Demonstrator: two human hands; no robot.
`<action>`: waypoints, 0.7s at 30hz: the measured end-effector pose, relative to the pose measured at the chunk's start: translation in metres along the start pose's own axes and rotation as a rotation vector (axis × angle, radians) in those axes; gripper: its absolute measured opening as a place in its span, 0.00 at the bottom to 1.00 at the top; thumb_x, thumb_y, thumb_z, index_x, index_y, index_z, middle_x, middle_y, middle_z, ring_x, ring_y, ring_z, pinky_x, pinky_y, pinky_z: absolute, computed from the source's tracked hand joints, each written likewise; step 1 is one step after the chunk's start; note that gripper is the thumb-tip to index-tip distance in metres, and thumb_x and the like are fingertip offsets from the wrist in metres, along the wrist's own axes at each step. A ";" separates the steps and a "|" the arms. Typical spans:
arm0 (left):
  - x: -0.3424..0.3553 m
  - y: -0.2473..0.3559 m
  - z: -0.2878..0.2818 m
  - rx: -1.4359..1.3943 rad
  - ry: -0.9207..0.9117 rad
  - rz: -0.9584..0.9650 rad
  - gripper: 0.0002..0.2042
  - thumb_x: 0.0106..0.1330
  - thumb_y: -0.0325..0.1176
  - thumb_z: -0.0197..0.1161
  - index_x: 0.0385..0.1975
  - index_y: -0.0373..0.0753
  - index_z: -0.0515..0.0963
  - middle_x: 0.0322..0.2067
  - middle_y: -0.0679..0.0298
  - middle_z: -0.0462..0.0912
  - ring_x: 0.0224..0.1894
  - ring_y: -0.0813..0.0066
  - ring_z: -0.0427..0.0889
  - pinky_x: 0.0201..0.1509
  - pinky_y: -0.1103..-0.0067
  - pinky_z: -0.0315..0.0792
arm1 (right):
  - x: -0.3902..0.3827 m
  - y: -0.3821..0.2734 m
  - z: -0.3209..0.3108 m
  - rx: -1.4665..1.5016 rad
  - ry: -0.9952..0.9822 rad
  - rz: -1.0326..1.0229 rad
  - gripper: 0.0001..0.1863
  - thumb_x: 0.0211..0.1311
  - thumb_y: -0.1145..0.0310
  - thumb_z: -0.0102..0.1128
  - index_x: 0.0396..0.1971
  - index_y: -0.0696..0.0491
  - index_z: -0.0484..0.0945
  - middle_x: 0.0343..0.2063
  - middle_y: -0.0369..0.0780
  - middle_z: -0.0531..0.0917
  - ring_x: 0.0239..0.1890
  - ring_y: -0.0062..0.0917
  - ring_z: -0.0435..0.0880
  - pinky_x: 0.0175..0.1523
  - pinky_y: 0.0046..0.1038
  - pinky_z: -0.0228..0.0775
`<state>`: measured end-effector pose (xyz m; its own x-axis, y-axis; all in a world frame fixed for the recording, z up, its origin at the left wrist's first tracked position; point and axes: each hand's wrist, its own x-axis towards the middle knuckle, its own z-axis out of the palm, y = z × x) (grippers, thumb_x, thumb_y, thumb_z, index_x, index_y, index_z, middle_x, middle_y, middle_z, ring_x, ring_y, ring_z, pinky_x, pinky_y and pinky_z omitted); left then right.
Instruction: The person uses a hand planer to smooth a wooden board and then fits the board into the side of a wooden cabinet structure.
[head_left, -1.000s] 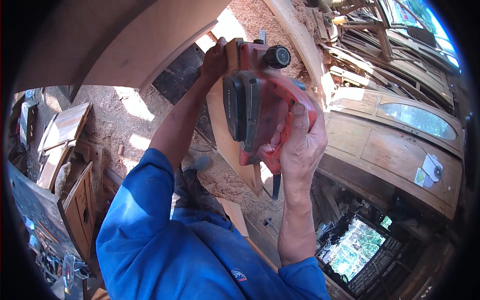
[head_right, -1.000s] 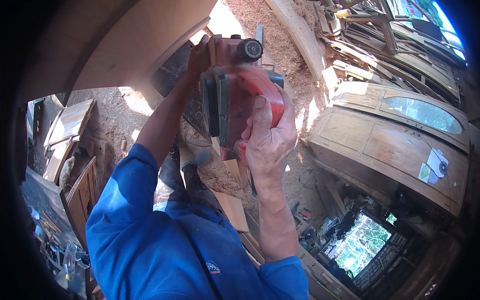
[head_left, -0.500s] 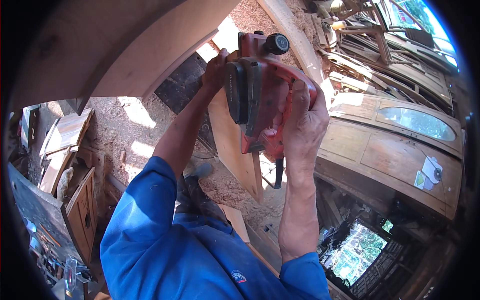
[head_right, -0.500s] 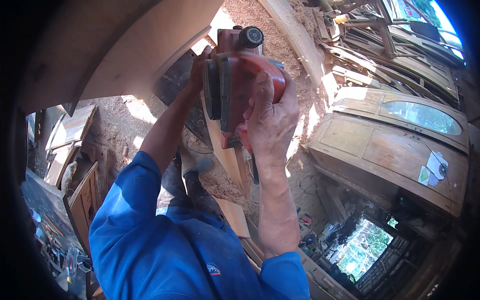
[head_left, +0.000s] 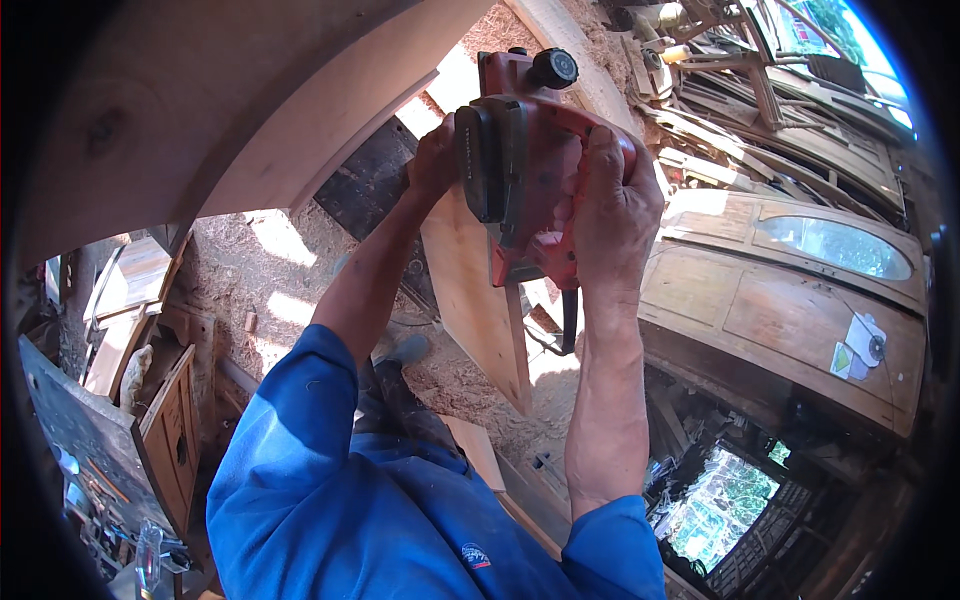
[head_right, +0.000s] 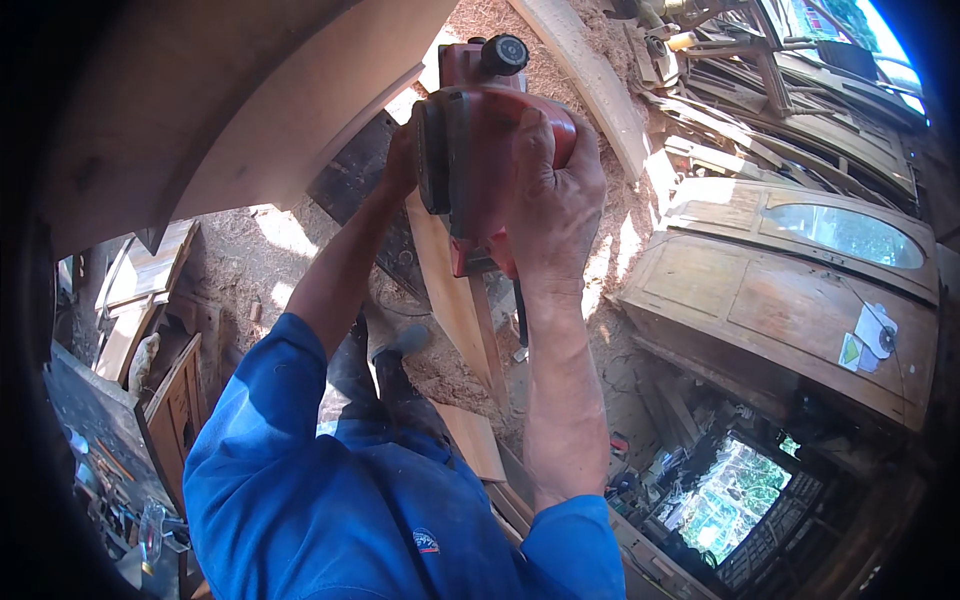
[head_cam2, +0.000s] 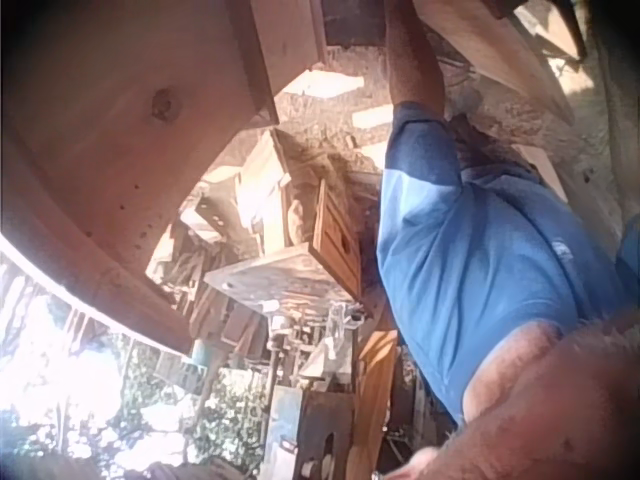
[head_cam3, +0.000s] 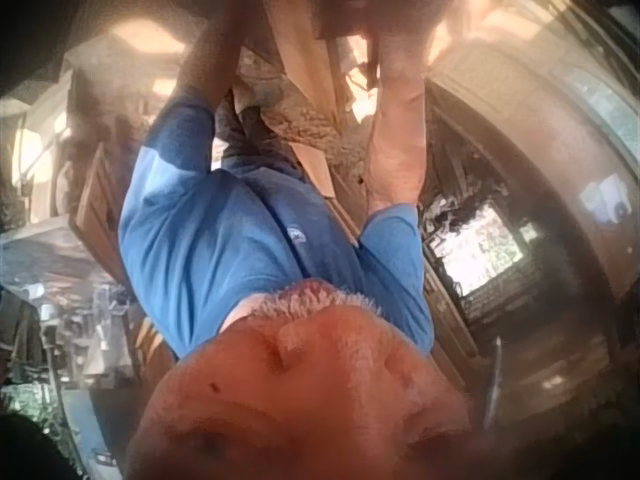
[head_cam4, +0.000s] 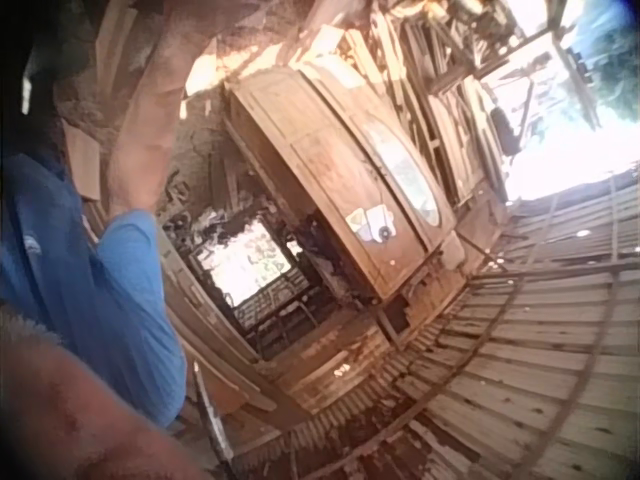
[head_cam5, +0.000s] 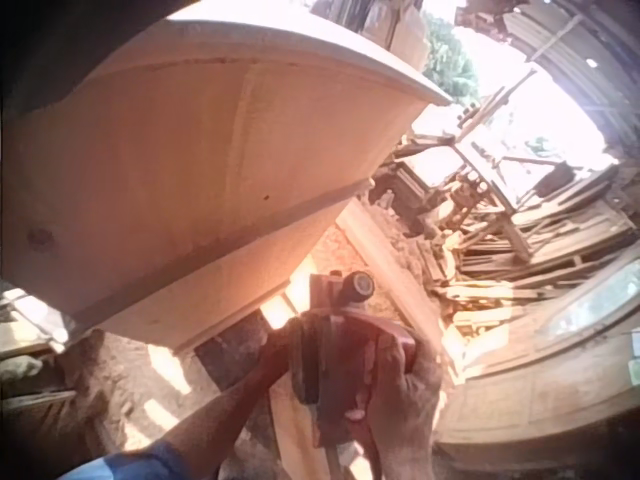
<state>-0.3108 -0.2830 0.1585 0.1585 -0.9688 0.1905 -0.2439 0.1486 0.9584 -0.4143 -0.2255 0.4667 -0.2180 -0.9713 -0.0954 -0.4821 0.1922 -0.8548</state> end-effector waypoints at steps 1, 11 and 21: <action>-0.001 0.003 0.000 0.012 0.016 0.006 0.14 0.68 0.36 0.57 0.48 0.35 0.72 0.35 0.45 0.84 0.41 0.44 0.85 0.44 0.59 0.79 | 0.001 -0.001 0.001 0.014 -0.003 -0.018 0.21 0.73 0.55 0.54 0.49 0.61 0.75 0.19 0.37 0.78 0.17 0.18 0.78 0.20 0.23 0.71; -0.001 -0.016 0.005 -0.111 0.072 0.012 0.16 0.66 0.31 0.57 0.51 0.32 0.71 0.33 0.43 0.83 0.39 0.40 0.83 0.43 0.57 0.78 | 0.025 -0.013 0.012 -0.011 -0.009 -0.032 0.16 0.71 0.59 0.58 0.43 0.59 0.77 0.22 0.40 0.80 0.20 0.26 0.82 0.24 0.29 0.76; -0.021 0.017 -0.010 0.144 0.044 -0.131 0.23 0.77 0.45 0.41 0.34 0.29 0.73 0.26 0.39 0.79 0.32 0.37 0.79 0.37 0.56 0.69 | 0.082 0.000 0.023 -0.173 0.051 -0.233 0.23 0.68 0.50 0.56 0.45 0.57 0.78 0.36 0.52 0.86 0.41 0.53 0.84 0.45 0.44 0.76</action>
<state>-0.3091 -0.2584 0.1724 0.2392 -0.9678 0.0782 -0.3522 -0.0115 0.9358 -0.4128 -0.3089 0.4467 -0.1245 -0.9846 0.1231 -0.6609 -0.0102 -0.7504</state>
